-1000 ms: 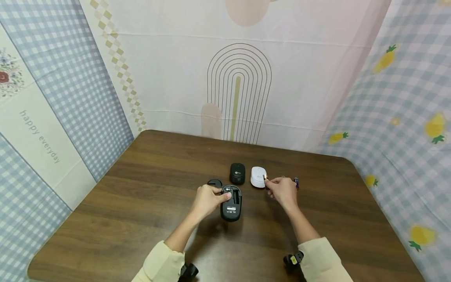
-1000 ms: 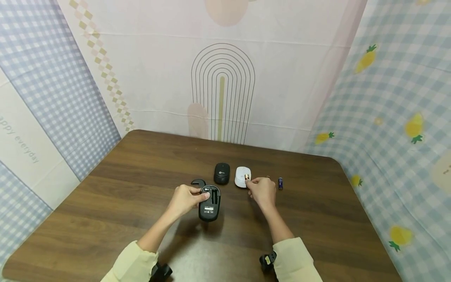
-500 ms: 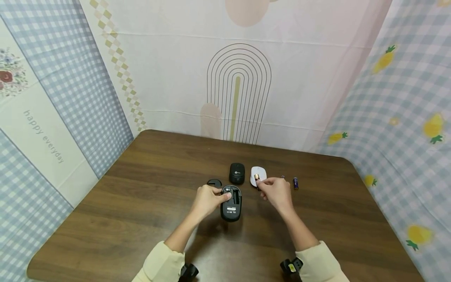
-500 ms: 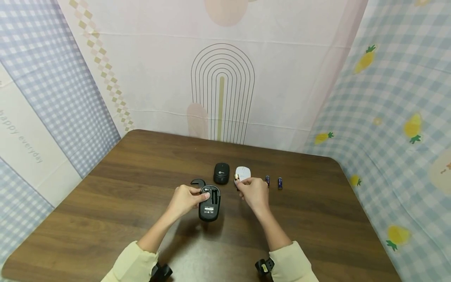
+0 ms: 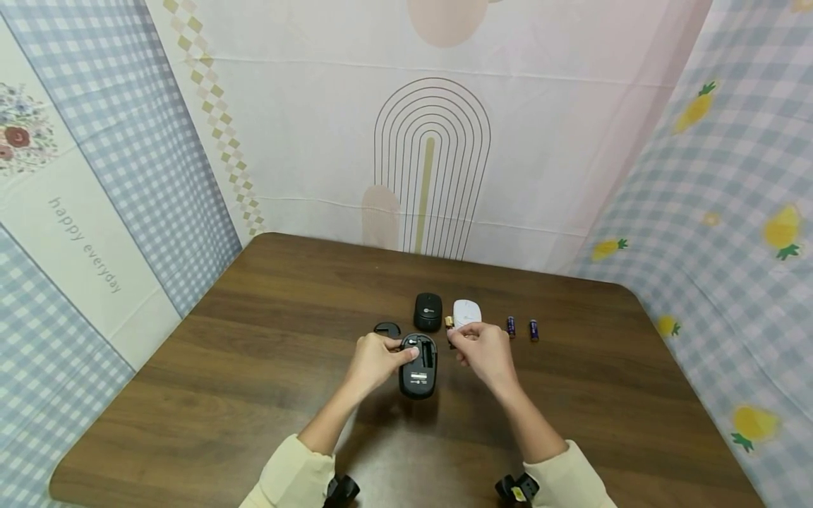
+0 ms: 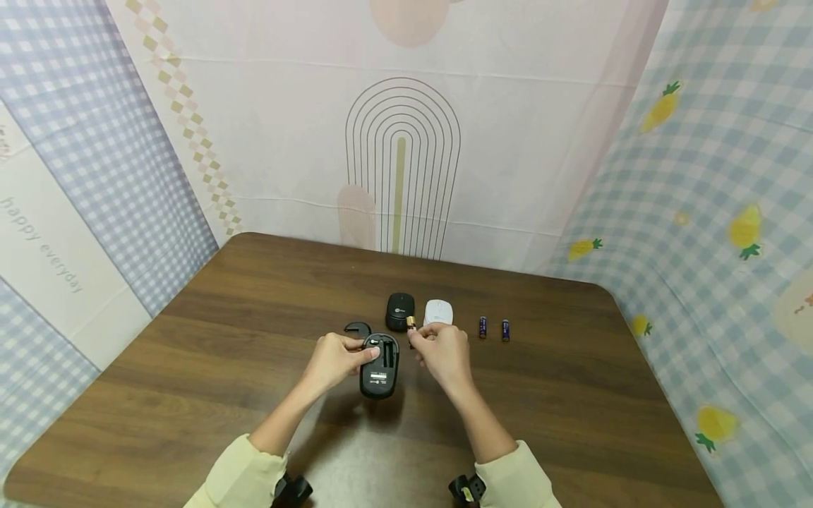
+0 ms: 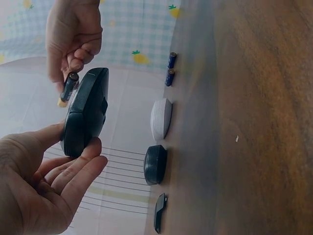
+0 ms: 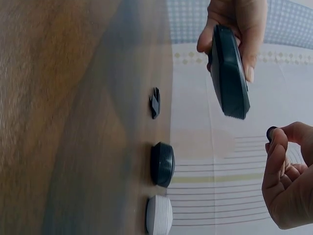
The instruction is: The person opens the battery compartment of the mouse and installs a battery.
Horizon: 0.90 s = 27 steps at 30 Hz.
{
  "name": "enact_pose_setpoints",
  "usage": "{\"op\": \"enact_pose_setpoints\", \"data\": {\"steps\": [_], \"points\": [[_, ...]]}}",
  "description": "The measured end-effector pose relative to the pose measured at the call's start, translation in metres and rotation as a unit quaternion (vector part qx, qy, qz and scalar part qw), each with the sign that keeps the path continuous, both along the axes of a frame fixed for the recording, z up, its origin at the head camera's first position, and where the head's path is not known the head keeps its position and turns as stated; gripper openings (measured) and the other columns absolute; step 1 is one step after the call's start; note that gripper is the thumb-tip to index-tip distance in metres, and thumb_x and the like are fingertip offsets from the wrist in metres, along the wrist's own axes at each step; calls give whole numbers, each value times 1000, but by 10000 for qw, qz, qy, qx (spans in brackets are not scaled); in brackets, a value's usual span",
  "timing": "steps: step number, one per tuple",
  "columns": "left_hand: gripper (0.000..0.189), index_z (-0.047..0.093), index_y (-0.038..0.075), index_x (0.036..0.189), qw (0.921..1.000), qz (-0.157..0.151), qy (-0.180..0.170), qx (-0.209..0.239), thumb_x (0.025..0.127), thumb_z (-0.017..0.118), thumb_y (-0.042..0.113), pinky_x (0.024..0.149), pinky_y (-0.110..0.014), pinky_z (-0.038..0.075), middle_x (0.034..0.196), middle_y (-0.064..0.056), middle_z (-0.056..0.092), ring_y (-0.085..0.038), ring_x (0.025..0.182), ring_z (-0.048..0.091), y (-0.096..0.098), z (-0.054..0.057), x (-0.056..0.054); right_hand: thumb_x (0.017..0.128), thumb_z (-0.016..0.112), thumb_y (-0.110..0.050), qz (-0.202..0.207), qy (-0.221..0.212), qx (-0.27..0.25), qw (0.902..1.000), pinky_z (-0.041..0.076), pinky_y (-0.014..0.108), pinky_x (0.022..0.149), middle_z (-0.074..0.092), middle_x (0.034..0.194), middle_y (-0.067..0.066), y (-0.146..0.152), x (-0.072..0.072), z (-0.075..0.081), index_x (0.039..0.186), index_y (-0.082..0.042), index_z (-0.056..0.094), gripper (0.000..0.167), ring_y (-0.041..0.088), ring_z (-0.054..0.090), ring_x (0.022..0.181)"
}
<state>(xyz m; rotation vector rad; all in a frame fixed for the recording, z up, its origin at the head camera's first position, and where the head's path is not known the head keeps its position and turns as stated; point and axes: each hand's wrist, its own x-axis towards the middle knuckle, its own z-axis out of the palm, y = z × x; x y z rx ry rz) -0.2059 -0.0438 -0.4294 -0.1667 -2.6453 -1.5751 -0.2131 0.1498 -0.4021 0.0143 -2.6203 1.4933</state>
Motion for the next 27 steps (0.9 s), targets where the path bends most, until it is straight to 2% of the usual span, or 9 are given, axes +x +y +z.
{"op": "enact_pose_setpoints", "data": {"steps": [7, 12, 15, 20, 27], "points": [[30, 73, 0, 94, 10000, 28, 2, -40, 77, 76, 25, 42, -24, 40, 53, -2, 61, -10, 44, 52, 0, 3, 1, 81, 67, -13, 260, -66, -245, 9993, 48, 32, 42, 58, 50, 8, -13, 5, -2, 69, -4, 64, 16, 18, 55, 41], [31, 72, -2, 95, 10000, 22, -25, 45, 77, 76, 23, 42, -24, 41, 57, -2, 64, -17, 47, 59, 0, 5, 1, 83, 66, -13, 477, -130, -285, 9984, 48, 32, 42, 60, 54, 15, -20, 8, -4, 70, -4, 61, 17, 17, 55, 42], [32, 72, -2, 96, 9999, 5, -54, 97, 78, 75, 23, 42, -24, 41, 60, -3, 65, -22, 51, 61, 1, 5, 1, 83, 65, -13, 552, -56, -219, 9982, 47, 28, 40, 59, 52, 12, -23, 9, -5, 70, -5, 60, 16, 18, 55, 42], [32, 72, -2, 96, 9999, -38, 0, 99, 78, 75, 24, 42, -24, 41, 63, -5, 67, -18, 49, 60, 1, 6, 2, 83, 65, -13, 648, 150, -23, 9978, 46, 27, 40, 57, 48, 2, -25, 11, -6, 71, -5, 59, 16, 24, 58, 44], [35, 71, -3, 97, 9999, -84, 24, 121, 78, 75, 26, 43, -25, 42, 69, -9, 68, -21, 50, 61, 1, 6, 2, 82, 66, -13, 697, 222, 229, 9971, 47, 26, 41, 57, 49, 1, -28, 13, -7, 71, -5, 58, 16, 27, 60, 48]]}}
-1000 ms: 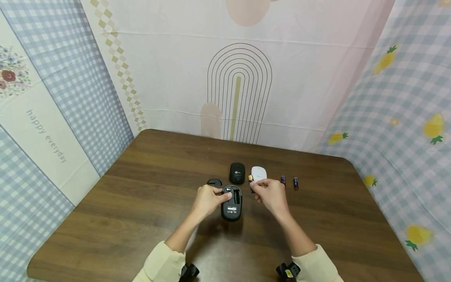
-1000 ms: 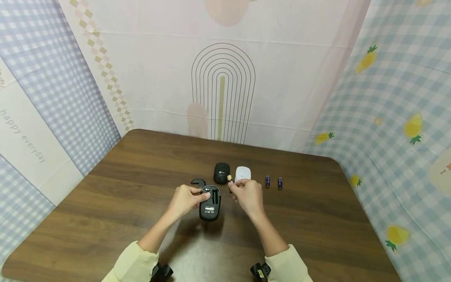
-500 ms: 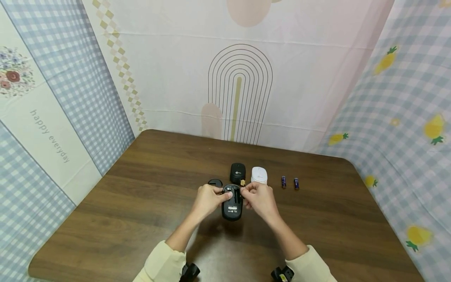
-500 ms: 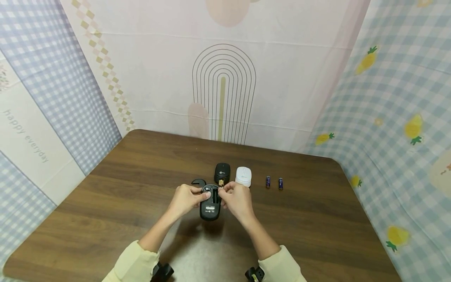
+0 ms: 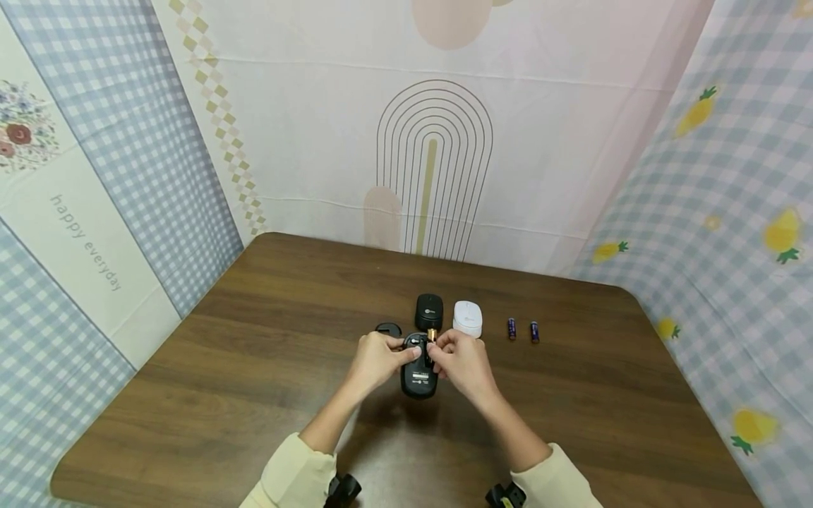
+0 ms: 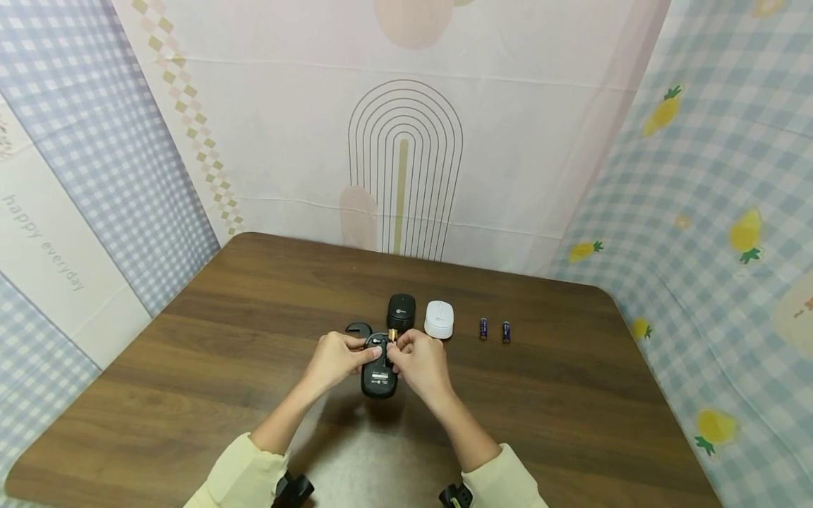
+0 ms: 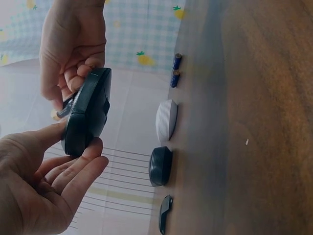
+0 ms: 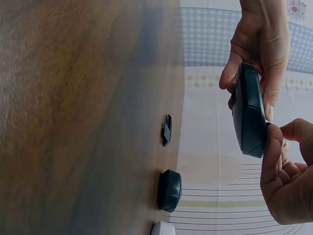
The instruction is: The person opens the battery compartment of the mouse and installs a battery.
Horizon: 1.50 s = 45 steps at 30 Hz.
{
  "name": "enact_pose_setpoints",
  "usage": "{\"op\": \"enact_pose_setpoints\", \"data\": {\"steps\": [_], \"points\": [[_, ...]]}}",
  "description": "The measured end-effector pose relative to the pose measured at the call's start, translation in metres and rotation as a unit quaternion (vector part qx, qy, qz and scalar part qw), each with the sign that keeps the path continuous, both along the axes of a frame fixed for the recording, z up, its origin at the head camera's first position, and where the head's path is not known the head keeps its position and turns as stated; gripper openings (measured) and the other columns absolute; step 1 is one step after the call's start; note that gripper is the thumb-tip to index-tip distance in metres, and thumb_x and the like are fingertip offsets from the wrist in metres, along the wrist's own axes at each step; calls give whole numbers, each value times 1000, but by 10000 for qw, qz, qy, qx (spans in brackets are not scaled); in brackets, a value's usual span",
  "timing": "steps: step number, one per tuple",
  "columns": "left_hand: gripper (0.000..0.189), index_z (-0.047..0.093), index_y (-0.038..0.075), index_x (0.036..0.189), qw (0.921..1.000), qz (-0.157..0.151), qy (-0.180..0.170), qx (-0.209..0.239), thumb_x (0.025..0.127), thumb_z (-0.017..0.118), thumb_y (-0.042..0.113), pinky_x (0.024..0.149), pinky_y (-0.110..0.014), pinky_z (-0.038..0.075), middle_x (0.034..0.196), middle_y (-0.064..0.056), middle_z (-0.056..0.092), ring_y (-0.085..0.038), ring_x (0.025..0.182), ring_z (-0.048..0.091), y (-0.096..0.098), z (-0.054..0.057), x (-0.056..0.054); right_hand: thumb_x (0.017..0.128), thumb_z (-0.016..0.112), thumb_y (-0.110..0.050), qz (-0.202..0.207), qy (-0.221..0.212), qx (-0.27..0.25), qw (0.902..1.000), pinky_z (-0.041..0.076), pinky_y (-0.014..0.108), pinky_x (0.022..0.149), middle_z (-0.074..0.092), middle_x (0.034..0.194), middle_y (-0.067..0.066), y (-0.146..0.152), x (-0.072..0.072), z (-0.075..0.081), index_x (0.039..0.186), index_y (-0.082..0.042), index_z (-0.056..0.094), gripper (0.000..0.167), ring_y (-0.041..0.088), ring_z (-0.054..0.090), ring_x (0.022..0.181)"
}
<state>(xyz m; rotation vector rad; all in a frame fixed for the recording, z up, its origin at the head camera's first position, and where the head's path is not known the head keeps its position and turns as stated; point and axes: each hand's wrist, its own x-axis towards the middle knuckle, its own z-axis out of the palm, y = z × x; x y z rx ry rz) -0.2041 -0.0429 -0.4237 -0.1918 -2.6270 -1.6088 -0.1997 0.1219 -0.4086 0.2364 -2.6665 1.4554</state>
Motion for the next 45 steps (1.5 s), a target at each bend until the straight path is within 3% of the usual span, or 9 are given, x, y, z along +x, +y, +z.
{"op": "enact_pose_setpoints", "data": {"steps": [9, 19, 25, 29, 33, 39, 45], "points": [[34, 71, -3, 98, 10000, 34, -4, 41, 78, 75, 25, 42, -24, 41, 70, -9, 68, -23, 51, 63, 1, -1, -1, 76, 68, -10, 55, 379, 848, 9957, 38, 24, 42, 51, 47, -8, 1, 0, 0, 68, -10, 57, 14, 7, 48, 43], [34, 71, -3, 98, 9998, 102, 28, 146, 77, 76, 23, 41, -23, 40, 75, -13, 69, -27, 53, 63, 1, -1, -2, 74, 67, -6, 106, 425, 849, 9954, 39, 23, 43, 52, 48, -6, 1, -3, 0, 66, -9, 57, 13, 6, 49, 43], [34, 70, -4, 99, 9999, 59, -8, 143, 78, 75, 23, 42, -24, 42, 72, -11, 69, -25, 53, 63, 0, -2, -3, 80, 70, -16, -37, 148, 417, 9990, 40, 24, 41, 56, 51, 0, 7, -9, -3, 68, -8, 62, 17, 10, 51, 44], [33, 71, -3, 98, 9999, 74, 28, 66, 77, 75, 23, 42, -24, 42, 66, -7, 68, -19, 49, 61, -1, -3, -2, 82, 71, -22, -225, -68, -43, 9997, 40, 24, 43, 58, 56, 3, 12, -17, -7, 80, -7, 71, 15, 13, 52, 48], [32, 72, -1, 97, 10000, 81, 29, 36, 77, 75, 24, 42, -25, 42, 65, -6, 67, -17, 49, 60, 0, -2, -2, 83, 70, -27, -233, -464, -279, 9983, 44, 26, 51, 63, 61, 5, 15, -21, -10, 90, -5, 74, 24, 20, 60, 58], [31, 72, -1, 95, 10000, 54, 47, 43, 77, 75, 24, 42, -25, 42, 67, -7, 67, -18, 50, 61, 1, -1, -2, 85, 68, -26, -133, -1110, -999, 9887, 51, 42, 73, 68, 68, 12, 16, -22, -12, 93, 4, 71, 31, 32, 67, 71], [29, 72, -1, 95, 9999, 17, -7, 144, 78, 75, 22, 42, -26, 42, 70, -8, 68, -26, 54, 63, 2, 1, -2, 87, 66, -22, -57, -1245, -1632, 9787, 52, 46, 72, 68, 77, 18, 14, -23, -12, 92, 13, 67, 35, 24, 67, 68]]}}
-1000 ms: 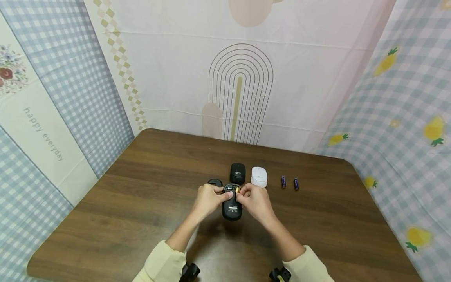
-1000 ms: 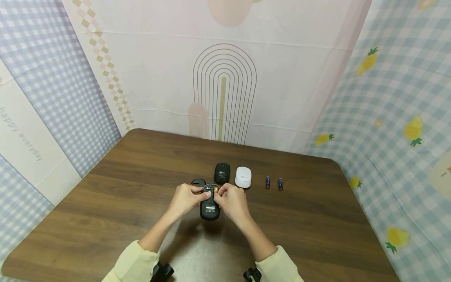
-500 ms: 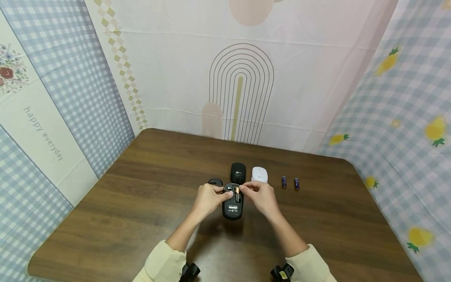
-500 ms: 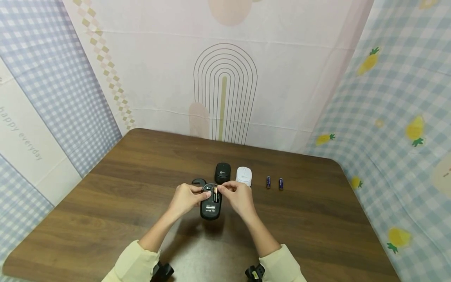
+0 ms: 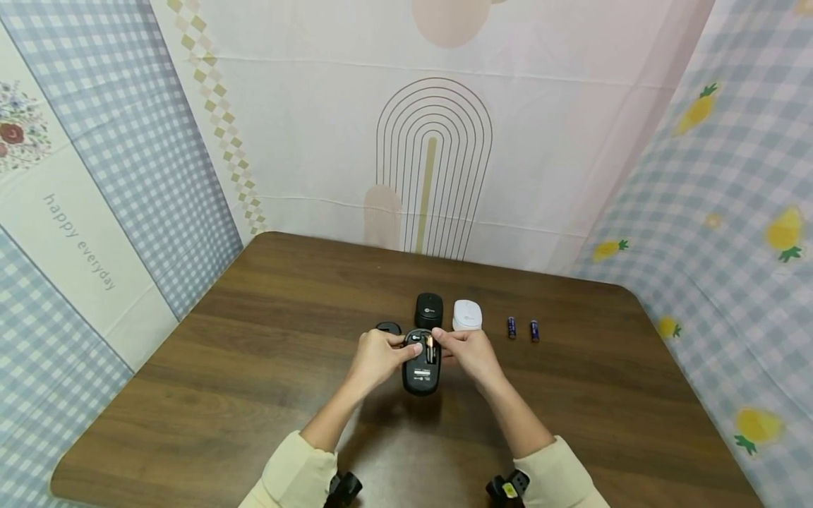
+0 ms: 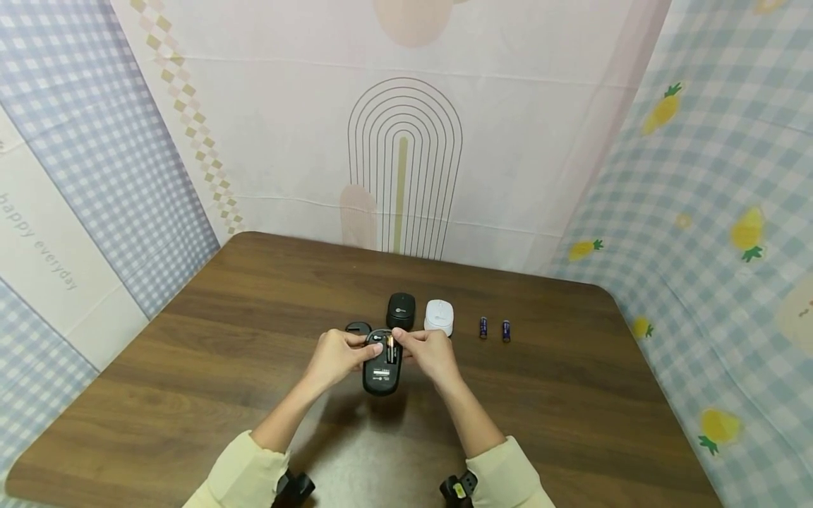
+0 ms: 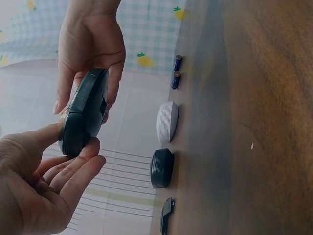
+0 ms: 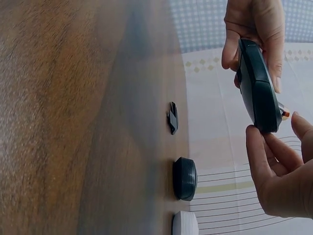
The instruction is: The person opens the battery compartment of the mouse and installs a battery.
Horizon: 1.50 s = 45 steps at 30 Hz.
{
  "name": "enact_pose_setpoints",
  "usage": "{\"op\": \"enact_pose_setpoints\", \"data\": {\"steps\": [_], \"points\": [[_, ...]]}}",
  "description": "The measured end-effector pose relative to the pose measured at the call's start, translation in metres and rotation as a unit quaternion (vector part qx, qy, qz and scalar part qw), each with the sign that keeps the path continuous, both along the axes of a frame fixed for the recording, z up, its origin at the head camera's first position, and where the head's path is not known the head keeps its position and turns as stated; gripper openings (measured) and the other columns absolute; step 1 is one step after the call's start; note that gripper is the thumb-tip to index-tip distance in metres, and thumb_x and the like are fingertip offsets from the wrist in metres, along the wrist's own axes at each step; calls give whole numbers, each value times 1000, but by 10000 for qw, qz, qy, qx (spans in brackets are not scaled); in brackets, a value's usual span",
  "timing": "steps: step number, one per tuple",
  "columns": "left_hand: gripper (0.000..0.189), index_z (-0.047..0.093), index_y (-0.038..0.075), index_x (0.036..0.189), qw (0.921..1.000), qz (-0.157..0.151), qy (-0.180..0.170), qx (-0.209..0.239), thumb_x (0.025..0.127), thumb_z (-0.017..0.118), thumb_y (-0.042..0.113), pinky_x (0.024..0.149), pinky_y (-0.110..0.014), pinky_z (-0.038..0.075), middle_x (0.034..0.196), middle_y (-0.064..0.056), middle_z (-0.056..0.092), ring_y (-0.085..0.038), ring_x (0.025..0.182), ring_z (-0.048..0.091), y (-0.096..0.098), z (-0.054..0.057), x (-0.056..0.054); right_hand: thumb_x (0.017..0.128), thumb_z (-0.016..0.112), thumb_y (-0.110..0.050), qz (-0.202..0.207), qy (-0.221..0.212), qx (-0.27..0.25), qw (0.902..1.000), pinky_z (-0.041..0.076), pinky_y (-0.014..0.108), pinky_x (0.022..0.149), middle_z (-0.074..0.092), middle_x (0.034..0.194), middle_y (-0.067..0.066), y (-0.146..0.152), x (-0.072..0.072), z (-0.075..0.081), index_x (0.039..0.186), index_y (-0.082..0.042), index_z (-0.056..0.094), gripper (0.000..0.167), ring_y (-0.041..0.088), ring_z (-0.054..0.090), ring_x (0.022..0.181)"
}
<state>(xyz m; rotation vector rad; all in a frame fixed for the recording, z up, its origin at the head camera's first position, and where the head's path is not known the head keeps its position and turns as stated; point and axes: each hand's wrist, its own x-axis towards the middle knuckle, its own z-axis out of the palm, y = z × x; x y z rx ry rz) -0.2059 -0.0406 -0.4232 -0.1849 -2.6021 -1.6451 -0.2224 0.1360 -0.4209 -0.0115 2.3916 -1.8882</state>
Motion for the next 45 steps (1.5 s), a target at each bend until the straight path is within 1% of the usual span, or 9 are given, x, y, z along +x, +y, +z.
{"op": "enact_pose_setpoints", "data": {"steps": [5, 12, 15, 19, 22, 24, 29, 36, 45], "points": [[30, 72, -1, 96, 10000, 1, 9, -45, 78, 75, 23, 43, -25, 43, 69, -8, 68, -21, 52, 63, 1, 1, 0, 85, 68, -18, -48, 13, -196, 9998, 54, 42, 67, 68, 74, 18, 0, 1, 1, 88, 13, 68, 32, 24, 67, 67], [31, 72, -2, 97, 10000, 50, 70, 8, 78, 75, 22, 43, -25, 43, 69, -9, 68, -27, 55, 64, 0, 2, 1, 84, 68, -13, 11, -82, -514, 9986, 55, 33, 61, 67, 73, 19, -2, 0, 2, 86, 16, 67, 29, 25, 67, 69], [30, 72, -2, 96, 9999, 56, 108, 14, 78, 75, 22, 42, -26, 43, 69, -9, 68, -21, 50, 63, 0, 3, 1, 85, 68, -11, 29, -169, -641, 9978, 54, 30, 60, 67, 72, 17, -2, -2, 2, 87, 17, 67, 28, 22, 66, 67], [31, 71, -2, 97, 9999, 57, 110, 24, 77, 75, 22, 42, -26, 43, 72, -12, 68, -21, 51, 63, 0, 3, 1, 85, 67, -10, 136, -303, -697, 9970, 54, 32, 64, 68, 73, 16, -1, -3, 4, 89, 17, 66, 28, 20, 66, 67], [32, 71, -2, 97, 9999, 58, 117, -5, 77, 76, 23, 42, -26, 42, 70, -10, 68, -24, 51, 62, 0, 3, 0, 85, 66, -10, 250, -416, -770, 9959, 54, 36, 67, 68, 76, 16, 0, -3, 5, 92, 18, 65, 29, 20, 66, 69], [32, 72, -1, 97, 9999, 79, 130, -50, 77, 76, 23, 41, -26, 41, 66, -7, 67, -19, 48, 60, 0, 4, 0, 86, 66, -9, 303, -485, -823, 9950, 54, 36, 69, 68, 79, 17, 1, -4, 6, 94, 19, 64, 29, 20, 66, 70], [33, 72, 0, 98, 9996, 106, 186, -164, 76, 76, 24, 41, -25, 39, 60, -2, 64, -9, 44, 52, 0, 3, -2, 85, 67, -10, 263, -629, -821, 9943, 54, 36, 70, 68, 86, 18, 1, -6, 6, 97, 18, 64, 31, 21, 66, 72], [31, 72, -1, 97, 9993, 104, 281, -227, 76, 77, 22, 39, -24, 37, 54, 0, 61, -8, 42, 49, -1, 2, -2, 84, 67, -9, 282, -715, -853, 9934, 54, 33, 70, 68, 86, 17, 1, -4, 7, 97, 17, 64, 30, 17, 66, 70], [31, 73, 1, 96, 9990, 84, 280, -329, 76, 77, 24, 40, -24, 36, 52, 3, 59, -7, 44, 46, -2, 2, -1, 84, 66, -7, 217, -763, -944, 9924, 53, 37, 73, 68, 91, 18, -1, -3, 6, 100, 16, 63, 29, 19, 65, 73]]}}
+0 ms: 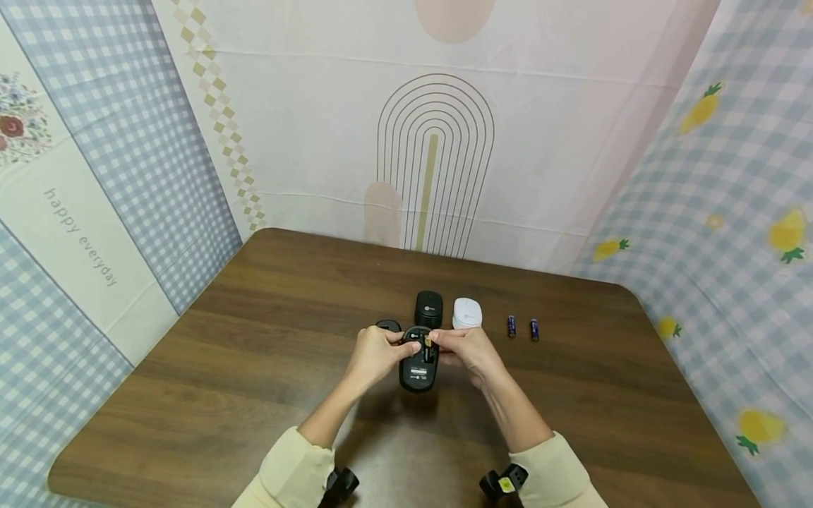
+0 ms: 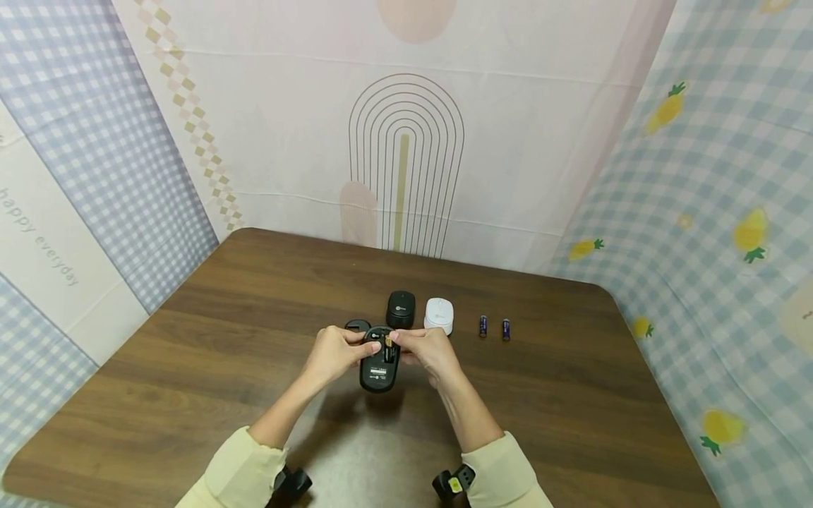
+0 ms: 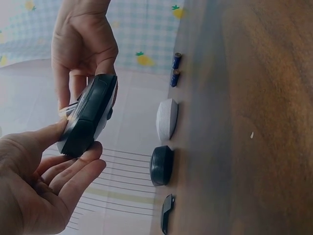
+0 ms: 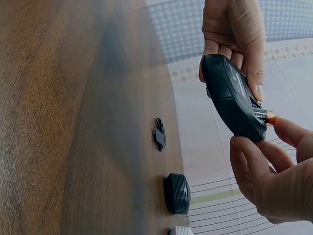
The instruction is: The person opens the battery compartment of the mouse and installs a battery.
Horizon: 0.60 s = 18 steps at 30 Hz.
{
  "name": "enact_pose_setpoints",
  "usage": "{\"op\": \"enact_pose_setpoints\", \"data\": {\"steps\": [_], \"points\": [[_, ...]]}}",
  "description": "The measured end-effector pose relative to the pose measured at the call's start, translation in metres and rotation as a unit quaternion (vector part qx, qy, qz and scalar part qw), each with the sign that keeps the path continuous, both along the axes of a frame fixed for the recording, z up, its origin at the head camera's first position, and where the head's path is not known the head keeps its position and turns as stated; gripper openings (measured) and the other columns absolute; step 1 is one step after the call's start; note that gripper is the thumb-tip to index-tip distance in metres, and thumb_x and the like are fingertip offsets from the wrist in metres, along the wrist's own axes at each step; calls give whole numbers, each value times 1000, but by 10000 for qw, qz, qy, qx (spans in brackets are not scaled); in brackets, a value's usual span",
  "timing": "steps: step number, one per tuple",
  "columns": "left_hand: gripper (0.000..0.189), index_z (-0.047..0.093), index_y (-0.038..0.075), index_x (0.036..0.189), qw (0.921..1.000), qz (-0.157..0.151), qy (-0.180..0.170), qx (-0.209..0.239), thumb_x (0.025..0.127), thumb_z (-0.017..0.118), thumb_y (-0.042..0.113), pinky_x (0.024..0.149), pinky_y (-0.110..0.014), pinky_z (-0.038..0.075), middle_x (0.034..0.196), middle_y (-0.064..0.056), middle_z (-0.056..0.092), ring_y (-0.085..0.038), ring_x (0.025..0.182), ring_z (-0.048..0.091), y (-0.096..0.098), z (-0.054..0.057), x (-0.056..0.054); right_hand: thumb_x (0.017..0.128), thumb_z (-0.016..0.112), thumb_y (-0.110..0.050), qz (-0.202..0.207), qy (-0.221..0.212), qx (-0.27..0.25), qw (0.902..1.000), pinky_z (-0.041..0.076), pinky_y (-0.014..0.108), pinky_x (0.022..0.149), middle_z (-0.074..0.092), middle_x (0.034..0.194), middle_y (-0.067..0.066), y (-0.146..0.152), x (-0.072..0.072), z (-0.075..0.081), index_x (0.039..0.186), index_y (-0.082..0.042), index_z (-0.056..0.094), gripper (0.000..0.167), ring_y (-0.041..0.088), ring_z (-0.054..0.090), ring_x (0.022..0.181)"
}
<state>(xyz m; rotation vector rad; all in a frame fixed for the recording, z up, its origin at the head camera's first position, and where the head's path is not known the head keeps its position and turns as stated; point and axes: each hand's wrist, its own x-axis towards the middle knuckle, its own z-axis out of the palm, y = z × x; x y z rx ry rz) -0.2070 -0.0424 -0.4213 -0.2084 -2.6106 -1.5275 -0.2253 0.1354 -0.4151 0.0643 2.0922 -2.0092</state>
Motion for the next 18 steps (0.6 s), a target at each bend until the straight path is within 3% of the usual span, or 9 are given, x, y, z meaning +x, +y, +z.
{"op": "enact_pose_setpoints", "data": {"steps": [7, 14, 18], "points": [[32, 72, 2, 97, 10000, 51, -46, -14, 76, 77, 25, 41, -24, 33, 55, 2, 60, -8, 46, 43, 1, -2, -1, 84, 64, -4, -9, -72, -135, 9999, 53, 36, 74, 67, 89, 14, -1, -1, -1, 103, 18, 62, 29, 13, 63, 70], [31, 73, 4, 95, 9997, 113, 90, -186, 75, 77, 27, 49, -24, 41, 90, -12, 69, -9, 62, 50, 3, -3, -3, 84, 63, -1, -51, -84, -227, 9997, 53, 33, 72, 65, 101, 21, -1, -1, 0, 104, 18, 60, 28, 14, 63, 73], [31, 73, 4, 95, 9997, 127, 77, -202, 75, 77, 27, 50, -25, 43, 91, -13, 69, -11, 65, 54, 3, -1, -2, 85, 62, -1, -59, -98, -243, 9996, 53, 31, 69, 62, 107, 25, -1, -1, 0, 106, 18, 60, 28, 15, 63, 75]]}}
